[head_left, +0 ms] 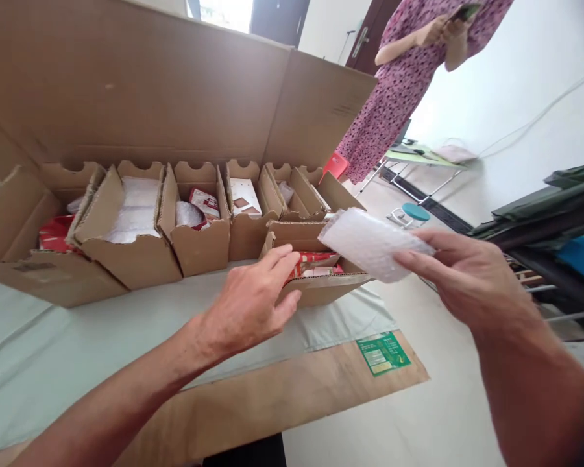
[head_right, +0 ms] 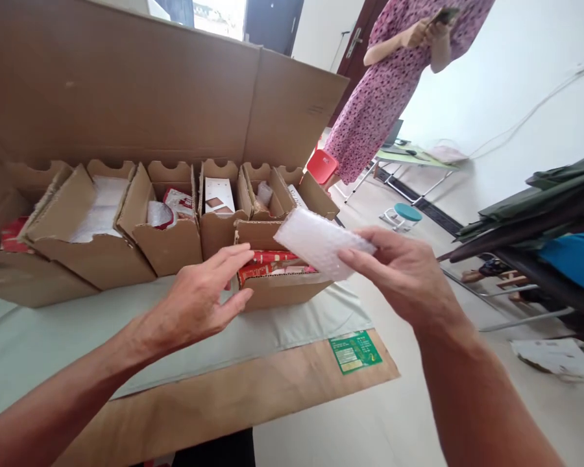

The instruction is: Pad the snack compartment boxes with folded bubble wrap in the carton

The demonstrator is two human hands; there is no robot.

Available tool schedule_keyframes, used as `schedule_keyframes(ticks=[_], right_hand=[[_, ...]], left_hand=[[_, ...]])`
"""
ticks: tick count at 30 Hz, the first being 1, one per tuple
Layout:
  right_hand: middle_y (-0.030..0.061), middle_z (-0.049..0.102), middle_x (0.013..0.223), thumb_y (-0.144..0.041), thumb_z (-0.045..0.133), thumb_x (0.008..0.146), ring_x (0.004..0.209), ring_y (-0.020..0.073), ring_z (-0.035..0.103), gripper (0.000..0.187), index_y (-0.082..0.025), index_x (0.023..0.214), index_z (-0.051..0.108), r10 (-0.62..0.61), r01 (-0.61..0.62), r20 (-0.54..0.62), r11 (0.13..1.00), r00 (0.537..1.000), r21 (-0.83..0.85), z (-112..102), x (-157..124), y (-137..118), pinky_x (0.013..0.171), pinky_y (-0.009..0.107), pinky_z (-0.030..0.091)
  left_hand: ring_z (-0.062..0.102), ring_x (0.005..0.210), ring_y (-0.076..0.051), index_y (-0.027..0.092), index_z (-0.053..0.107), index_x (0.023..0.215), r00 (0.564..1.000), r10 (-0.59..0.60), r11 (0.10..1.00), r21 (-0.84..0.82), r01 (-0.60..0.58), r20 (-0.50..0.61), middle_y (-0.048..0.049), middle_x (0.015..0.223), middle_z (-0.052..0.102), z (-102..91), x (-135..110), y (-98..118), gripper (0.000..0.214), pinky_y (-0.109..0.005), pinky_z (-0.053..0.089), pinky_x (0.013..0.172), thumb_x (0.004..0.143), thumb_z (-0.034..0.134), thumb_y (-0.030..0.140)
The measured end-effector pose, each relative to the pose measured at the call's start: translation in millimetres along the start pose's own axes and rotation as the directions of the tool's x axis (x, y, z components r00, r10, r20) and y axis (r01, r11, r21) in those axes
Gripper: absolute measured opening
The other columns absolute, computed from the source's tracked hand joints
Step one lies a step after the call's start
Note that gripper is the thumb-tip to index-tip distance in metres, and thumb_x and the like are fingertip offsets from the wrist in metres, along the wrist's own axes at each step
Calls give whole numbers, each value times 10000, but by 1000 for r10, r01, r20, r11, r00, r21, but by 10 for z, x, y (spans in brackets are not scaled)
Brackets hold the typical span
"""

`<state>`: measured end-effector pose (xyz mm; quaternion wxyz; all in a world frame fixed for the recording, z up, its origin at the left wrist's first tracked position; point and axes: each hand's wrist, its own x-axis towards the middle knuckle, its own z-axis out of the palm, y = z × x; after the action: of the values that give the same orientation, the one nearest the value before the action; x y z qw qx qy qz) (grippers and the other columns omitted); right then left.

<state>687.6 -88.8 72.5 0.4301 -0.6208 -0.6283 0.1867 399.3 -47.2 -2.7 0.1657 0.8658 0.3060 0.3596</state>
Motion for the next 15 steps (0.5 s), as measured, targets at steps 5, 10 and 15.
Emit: schedule_keyframes(ticks=[5,10,15], right_hand=[[6,715,709,-707,732,773,599,154,611,471,-248,856,798,-74,191,377,939,923,-285,-127,429,7,502,270,436],[-4,744,839,-655,701,830,693,161,653,411,-263,902,800,-28,248,516,898,856,-364,-244,561,-10,561,267,467],[-19,711,755,-546,776,807,619,120,586,324,-228,870,782,-72,218,357,896,931,-387,-227,518,-42,547,255,411]], left_hand=[[664,745,-190,195,672,982,978,150,978,125,-168,142,-50,915,728,267,-70,-44,220,-287,497,587,936,485,87],[646,766,-199,163,648,1072,976,220,967,126,-219,12,-79,1026,740,346,-278,-51,239,-310,476,574,950,475,53],[623,755,-190,154,640,1113,972,230,970,93,-225,-39,-83,1053,747,406,-321,-84,241,-304,474,595,945,506,45]])
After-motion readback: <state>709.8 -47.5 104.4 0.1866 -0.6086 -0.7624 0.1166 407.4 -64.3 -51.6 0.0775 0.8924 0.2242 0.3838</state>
